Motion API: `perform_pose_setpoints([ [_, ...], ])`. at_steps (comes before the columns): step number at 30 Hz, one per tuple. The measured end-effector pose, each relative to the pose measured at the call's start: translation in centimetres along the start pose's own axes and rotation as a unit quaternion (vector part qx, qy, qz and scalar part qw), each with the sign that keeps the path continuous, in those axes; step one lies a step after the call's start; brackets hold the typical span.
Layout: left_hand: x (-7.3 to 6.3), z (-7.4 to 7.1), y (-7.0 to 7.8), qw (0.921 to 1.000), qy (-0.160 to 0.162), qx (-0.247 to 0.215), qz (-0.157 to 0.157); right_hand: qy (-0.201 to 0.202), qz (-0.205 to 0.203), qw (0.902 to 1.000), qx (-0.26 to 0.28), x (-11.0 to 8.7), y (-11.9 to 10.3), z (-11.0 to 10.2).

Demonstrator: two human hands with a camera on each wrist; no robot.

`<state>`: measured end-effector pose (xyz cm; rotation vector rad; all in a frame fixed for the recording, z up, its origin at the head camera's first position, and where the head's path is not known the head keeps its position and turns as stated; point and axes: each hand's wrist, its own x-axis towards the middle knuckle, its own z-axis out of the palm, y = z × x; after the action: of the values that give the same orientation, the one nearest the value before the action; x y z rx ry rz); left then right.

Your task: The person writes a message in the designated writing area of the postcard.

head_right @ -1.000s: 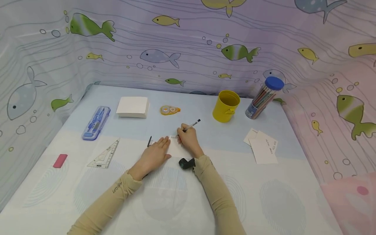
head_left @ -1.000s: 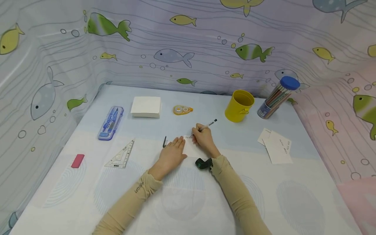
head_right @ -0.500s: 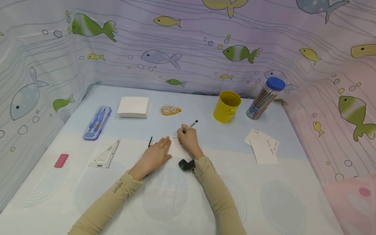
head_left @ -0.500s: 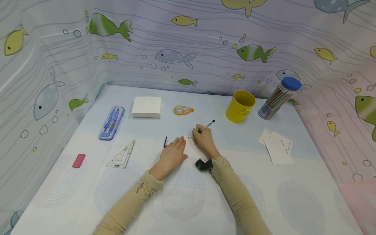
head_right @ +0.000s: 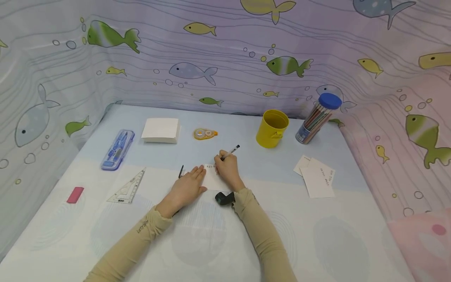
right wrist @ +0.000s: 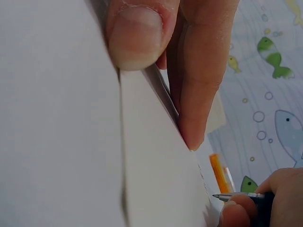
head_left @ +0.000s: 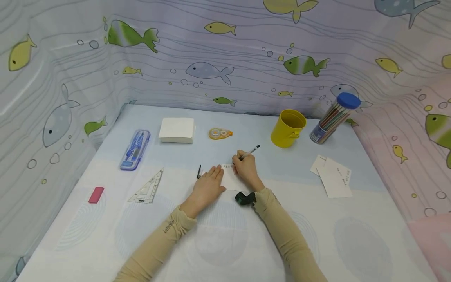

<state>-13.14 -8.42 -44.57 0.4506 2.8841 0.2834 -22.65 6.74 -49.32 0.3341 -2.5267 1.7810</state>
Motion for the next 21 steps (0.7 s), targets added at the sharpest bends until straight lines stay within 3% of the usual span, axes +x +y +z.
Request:
perform_pose_setpoints([
  [21, 0.13, 0.28, -0.14, 1.0, -0.003, 0.003, 0.003, -0.004, -0.004, 0.9991, -0.043, 0.09, -0.14, 0.11],
])
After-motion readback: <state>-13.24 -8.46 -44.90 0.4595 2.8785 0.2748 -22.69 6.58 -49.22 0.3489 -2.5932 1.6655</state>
